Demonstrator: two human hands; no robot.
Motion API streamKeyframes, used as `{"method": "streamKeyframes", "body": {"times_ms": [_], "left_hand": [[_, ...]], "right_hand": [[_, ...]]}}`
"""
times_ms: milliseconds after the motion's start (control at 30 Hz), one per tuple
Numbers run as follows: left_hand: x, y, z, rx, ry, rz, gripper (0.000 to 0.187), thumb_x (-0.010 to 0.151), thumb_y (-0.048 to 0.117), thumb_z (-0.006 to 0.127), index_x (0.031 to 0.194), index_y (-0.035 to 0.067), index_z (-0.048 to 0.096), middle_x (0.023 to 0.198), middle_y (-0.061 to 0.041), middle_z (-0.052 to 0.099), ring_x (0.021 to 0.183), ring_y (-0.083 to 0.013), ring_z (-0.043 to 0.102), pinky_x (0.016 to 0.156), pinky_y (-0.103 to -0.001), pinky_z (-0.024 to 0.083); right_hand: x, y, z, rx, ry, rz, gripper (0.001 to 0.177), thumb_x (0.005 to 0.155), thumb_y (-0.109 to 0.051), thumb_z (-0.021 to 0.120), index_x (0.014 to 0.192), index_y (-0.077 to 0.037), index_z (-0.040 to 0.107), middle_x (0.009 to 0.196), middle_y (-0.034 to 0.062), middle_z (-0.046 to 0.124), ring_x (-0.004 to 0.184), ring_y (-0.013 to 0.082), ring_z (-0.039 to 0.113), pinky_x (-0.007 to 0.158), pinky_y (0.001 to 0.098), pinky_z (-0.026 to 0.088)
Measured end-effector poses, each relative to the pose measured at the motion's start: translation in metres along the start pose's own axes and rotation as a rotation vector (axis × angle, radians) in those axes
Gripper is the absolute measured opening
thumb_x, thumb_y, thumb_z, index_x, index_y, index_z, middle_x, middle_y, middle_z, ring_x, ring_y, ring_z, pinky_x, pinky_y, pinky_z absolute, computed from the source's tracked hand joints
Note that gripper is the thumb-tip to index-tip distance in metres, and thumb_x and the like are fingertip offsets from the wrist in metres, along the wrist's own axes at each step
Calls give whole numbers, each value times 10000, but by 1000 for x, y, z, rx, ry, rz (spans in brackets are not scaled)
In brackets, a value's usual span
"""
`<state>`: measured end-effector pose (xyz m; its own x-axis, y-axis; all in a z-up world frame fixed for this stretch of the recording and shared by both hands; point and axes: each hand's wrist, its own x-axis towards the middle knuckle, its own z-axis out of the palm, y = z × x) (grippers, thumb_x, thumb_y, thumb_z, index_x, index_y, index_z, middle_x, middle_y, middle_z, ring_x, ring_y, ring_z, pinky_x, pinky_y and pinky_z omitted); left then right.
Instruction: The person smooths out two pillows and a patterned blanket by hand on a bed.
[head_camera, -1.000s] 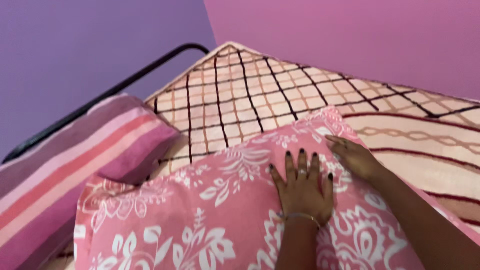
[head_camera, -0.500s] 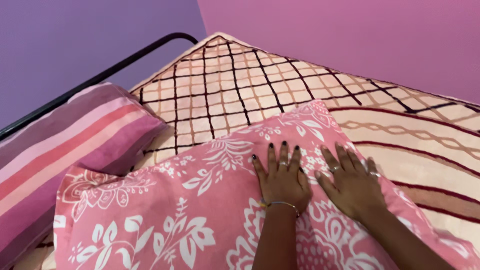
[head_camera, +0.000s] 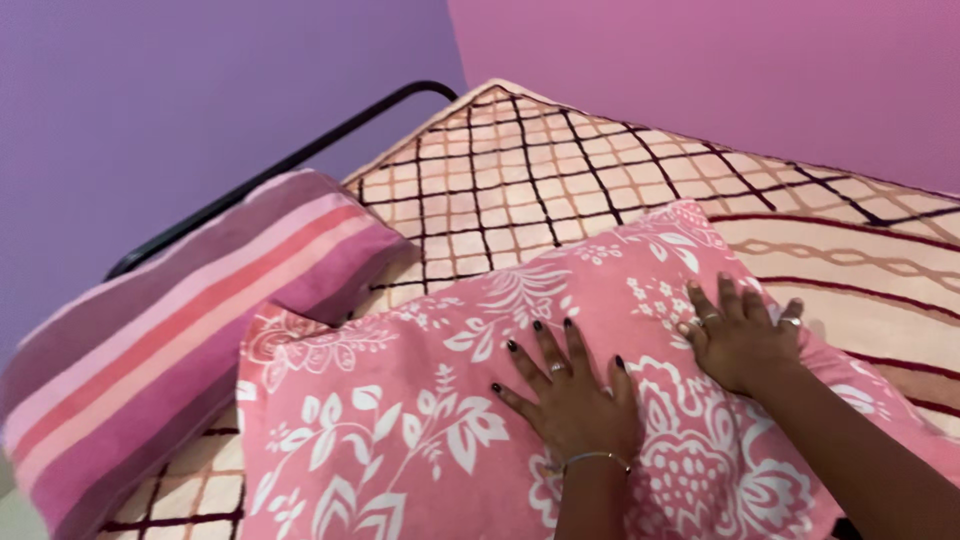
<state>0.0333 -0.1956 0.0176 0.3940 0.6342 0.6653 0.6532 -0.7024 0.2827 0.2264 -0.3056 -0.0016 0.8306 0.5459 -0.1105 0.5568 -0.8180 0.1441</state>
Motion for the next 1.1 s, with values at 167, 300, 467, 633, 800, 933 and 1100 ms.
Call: {"method": "streamKeyframes", "body": {"times_ms": [167, 300, 467, 633, 800, 933, 1100], "left_hand": [[19, -24, -22, -135, -825, -77, 815, 962, 614, 362, 1626, 172, 196, 1702, -165, 61, 1558, -446, -62, 1208, -592, -55], [38, -23, -36, -38, -967, -55, 797, 969, 627, 330, 1637, 220, 180, 1729, -121, 46, 1578, -433, -62, 1210, -649, -105], [49, -11, -38, 206, -1140, -46, 804, 970, 689, 285, 1647, 317, 62, 1738, -21, -43, 1568, -498, -107, 1160, -803, -117], [41, -47, -40, 31, -1120, 51, 860, 915, 627, 469, 1639, 307, 131, 1734, -40, -26, 1555, -508, -123, 1172, -741, -57], [29, -99, -49, -362, -900, 89, 768, 927, 598, 423, 1573, 187, 358, 1692, -83, 264, 1558, -416, 151, 1247, -562, 88], [28, -131, -67, -131, -664, 197, 703, 1005, 507, 366, 1551, 65, 389, 1611, -241, 326, 1519, -447, 202, 1227, -611, 39], [44, -159, -88, 35, -694, 127, 716, 985, 550, 333, 1543, 102, 368, 1626, -193, 292, 1551, -407, 139, 1235, -626, 3]], "right_hand": [[0, -8, -8, -31, -47, 40, 685, 1010, -603, 251, 1642, -384, 103, 1731, 57, 84, 1571, 310, 154, 1177, 737, 111], [20, 0, -8, 138, -83, -46, 587, 1031, -604, 217, 1592, -435, 248, 1729, -2, 140, 1603, 275, 150, 1249, 650, 115], [13, -56, -6, 115, 41, -352, 548, 1057, -605, 174, 1529, -498, 430, 1727, -76, 209, 1642, 232, 145, 1338, 540, 120], [-20, -143, -19, 209, 59, -330, 602, 992, -594, 185, 1583, -484, 173, 1719, -44, -29, 1560, 277, -96, 1131, 746, -80], [-23, -138, -30, 357, -56, -292, 659, 983, -657, 172, 1606, -453, 117, 1733, -81, 5, 1591, 220, -49, 1194, 708, -54], [-31, -147, -41, 207, -32, -233, 880, 954, -731, 200, 1646, -256, -63, 1722, -57, 9, 1572, 202, -12, 1192, 674, 0], [-39, -151, -52, 137, -81, -210, 870, 964, -727, 170, 1642, -249, -93, 1724, -86, -17, 1580, 174, -31, 1221, 644, -21]]}}
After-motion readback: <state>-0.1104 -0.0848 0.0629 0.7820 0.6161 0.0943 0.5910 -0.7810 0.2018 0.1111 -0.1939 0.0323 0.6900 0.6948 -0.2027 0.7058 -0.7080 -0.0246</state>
